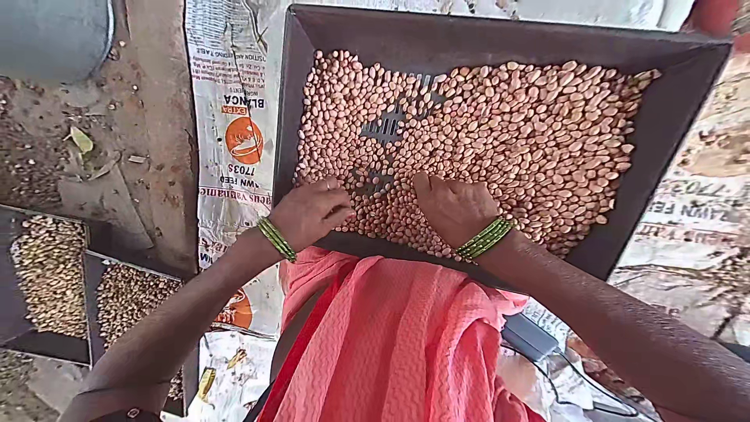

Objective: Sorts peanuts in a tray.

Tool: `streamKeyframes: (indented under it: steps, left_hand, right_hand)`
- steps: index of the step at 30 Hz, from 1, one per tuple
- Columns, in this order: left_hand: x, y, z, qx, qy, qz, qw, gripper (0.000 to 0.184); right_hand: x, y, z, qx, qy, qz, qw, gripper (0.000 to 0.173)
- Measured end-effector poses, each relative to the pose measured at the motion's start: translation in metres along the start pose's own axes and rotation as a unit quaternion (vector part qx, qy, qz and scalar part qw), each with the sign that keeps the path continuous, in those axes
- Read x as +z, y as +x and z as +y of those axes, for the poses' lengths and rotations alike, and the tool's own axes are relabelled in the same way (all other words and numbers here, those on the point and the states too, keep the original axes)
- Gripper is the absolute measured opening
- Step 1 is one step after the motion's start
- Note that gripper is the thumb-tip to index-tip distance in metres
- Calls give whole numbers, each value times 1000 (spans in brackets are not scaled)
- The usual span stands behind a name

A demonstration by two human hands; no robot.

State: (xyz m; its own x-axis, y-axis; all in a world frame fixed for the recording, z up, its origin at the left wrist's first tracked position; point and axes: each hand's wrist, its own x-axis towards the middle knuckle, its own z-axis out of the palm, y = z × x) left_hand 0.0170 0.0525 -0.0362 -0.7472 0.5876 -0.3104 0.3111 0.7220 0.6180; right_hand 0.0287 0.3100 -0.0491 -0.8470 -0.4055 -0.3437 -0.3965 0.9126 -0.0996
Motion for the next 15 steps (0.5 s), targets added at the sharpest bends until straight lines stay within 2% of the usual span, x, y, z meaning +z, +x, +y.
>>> streamKeyframes:
  steps: [3,5,6,7,8,9,10,11,12,13,15]
  left_hand:
    - [24,7,-6,49,78,-2,996,19]
    - [31,11,-3,71,124,16,990,17]
    - [32,12,-2,76,145,14,986,16]
    - [34,10,-1,82,163,8,983,15]
    - [35,9,-1,89,180,0,980,14]
    - [35,8,0,93,193,-13,977,14]
    - [35,7,2,92,203,-27,975,14]
    - [35,8,4,87,205,-39,974,15]
    - [33,10,5,75,197,-53,976,16]
    - [31,13,6,56,166,-60,983,18]
    - [17,16,3,13,72,-48,996,18]
  right_hand:
    - [0,5,11,26,87,-17,996,18]
    - [-9,8,31,54,272,-36,960,26]
    - [-11,5,44,45,397,-13,917,21]
    - [-12,0,53,34,546,-4,837,15]
    - [-16,-5,61,28,689,-25,724,19]
    - [-21,-9,69,16,772,-64,632,26]
    - [-23,-11,75,2,806,-95,584,31]
    - [-25,-13,74,-1,804,-105,586,35]
    - [-26,-14,66,8,775,-96,625,38]
    - [-24,-15,54,5,727,-70,683,39]
    - [-13,-15,29,-54,555,-32,830,30]
